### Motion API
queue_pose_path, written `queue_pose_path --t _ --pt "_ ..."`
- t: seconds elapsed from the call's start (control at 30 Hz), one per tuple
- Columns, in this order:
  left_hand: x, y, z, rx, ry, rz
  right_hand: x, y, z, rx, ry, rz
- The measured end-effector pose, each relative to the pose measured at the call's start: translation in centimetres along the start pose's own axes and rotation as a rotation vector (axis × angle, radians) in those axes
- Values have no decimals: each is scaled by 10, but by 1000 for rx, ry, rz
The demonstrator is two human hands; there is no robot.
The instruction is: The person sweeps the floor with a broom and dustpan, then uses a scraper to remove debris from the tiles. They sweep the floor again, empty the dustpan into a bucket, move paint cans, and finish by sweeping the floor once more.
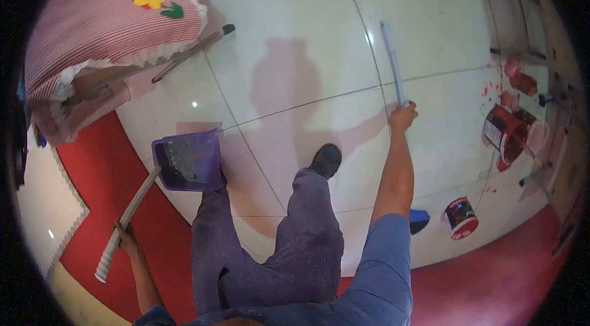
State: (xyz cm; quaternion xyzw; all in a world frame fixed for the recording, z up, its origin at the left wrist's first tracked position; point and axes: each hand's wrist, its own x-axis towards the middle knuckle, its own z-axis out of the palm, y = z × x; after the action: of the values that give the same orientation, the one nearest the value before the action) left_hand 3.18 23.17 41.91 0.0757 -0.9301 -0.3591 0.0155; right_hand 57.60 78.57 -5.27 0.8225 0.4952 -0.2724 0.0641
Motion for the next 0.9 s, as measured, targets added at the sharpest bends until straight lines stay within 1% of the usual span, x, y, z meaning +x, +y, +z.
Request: queue_pose_path --t 0.03,0.1,0.17,0.2,0.27,0.3,0.37,0.43,0.47,0.53,0.6,0.67,0.73,0.8,0.83,0.87,0.9 --pt "3 -1 -12 16 -37 -1 -11 -7 -11 10 -24 79" --pt "15 -6 -30 -237 14 -46 -6 28 19 -143 -43 -11" --pt "13 2 -23 -125 95 34 -34 13 11 -56 -93 -33" --pt "16 4 -24 -136 91 33 -34 11 17 -100 -83 -59" --pt "21 5 -37 -115 72 21 -36 25 44 -217 -84 -89" --pt "19 8 -40 -125 91 44 -49 27 55 -214 30 -215" --pt "18 9 -36 -143 113 87 -67 34 60 -179 23 -228" --pt "20 11 -45 -127 83 36 -86 41 56 -130 16 -297" --pt "17 11 -47 -127 68 -1 -98 46 43 -16 -109 -229" --pt "17 11 -46 -143 70 -27 -130 37 7 220 -325 -88" --pt "27 15 -48 -155 83 -52 -187 32 -66 749 -484 214" --pt "39 17 -55 -158 116 -82 -236 42 -132 717 -477 282" --pt "50 24 -61 -209 107 -76 -294 43 -206 855 -479 250" --pt "78 8 -72 -338 108 -117 -366 -1 -298 1069 -554 590" --pt "90 5 -76 -377 98 -167 -393 0 -328 1214 -659 566" --pt "99 0 -81 -406 83 -215 -414 6 -352 1256 -775 502" --pt "112 -16 -82 -422 65 -202 -436 12 -377 1294 -891 434"
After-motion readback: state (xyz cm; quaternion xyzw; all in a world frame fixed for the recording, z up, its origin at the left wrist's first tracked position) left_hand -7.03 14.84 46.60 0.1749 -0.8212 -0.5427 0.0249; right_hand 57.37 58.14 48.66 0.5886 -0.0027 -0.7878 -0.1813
